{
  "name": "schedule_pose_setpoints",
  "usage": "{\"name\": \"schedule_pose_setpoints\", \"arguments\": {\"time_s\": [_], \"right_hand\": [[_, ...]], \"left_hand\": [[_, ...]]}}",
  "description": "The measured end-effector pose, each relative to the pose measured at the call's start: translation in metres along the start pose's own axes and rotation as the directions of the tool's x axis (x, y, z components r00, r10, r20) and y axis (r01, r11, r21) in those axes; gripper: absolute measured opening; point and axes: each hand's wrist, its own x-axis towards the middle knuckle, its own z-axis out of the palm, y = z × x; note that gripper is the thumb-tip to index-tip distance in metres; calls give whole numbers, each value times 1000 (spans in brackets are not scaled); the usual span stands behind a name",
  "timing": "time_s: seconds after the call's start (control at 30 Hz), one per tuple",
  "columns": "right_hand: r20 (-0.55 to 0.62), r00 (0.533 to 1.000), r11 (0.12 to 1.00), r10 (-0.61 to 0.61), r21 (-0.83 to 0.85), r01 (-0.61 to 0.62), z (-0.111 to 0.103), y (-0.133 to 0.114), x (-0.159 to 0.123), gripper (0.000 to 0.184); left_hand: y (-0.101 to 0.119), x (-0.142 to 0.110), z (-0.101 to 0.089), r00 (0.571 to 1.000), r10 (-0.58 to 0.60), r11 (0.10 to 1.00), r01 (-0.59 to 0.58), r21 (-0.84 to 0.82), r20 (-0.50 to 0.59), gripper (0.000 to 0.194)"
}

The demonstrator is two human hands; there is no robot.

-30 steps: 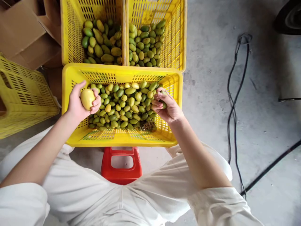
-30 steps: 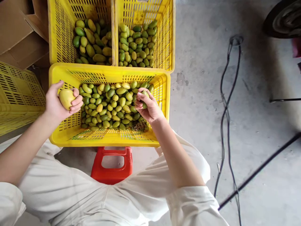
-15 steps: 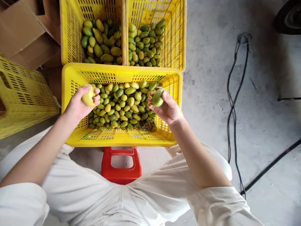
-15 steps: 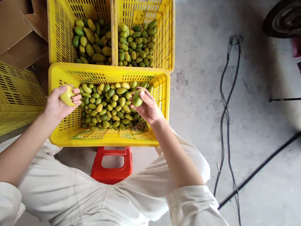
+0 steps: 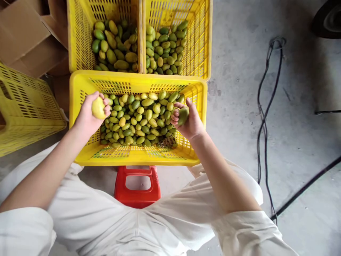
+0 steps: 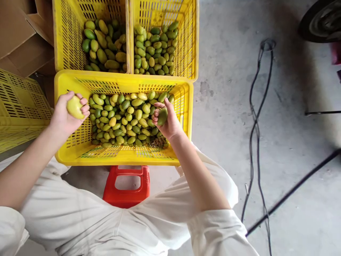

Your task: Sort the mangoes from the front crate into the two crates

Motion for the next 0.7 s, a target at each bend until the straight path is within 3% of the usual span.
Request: {"name": "schedule_pose_setpoints", "arguments": {"time_s": [0.1,0.2,0.4,0.7], "right_hand": [[61,998,999,-34,6,34,5,0,-5,30],[109,992,997,-66,-37,70,9,0,-9,30],[65,995,997,-69,-35,72,12,-2,-13,40],[76,996,999,-41,9,40,16,-7,-13,54]], "left_hand": [[0,-1,4,1000,-15,1000,15,-9,4,11],[-1,-4,6,997,-7,998,2,64,73,18],[-3,-6,4,990,25,998,-32,55,137,37],[4,-3,-1,979,-203,977,200,76,33,20]]}}
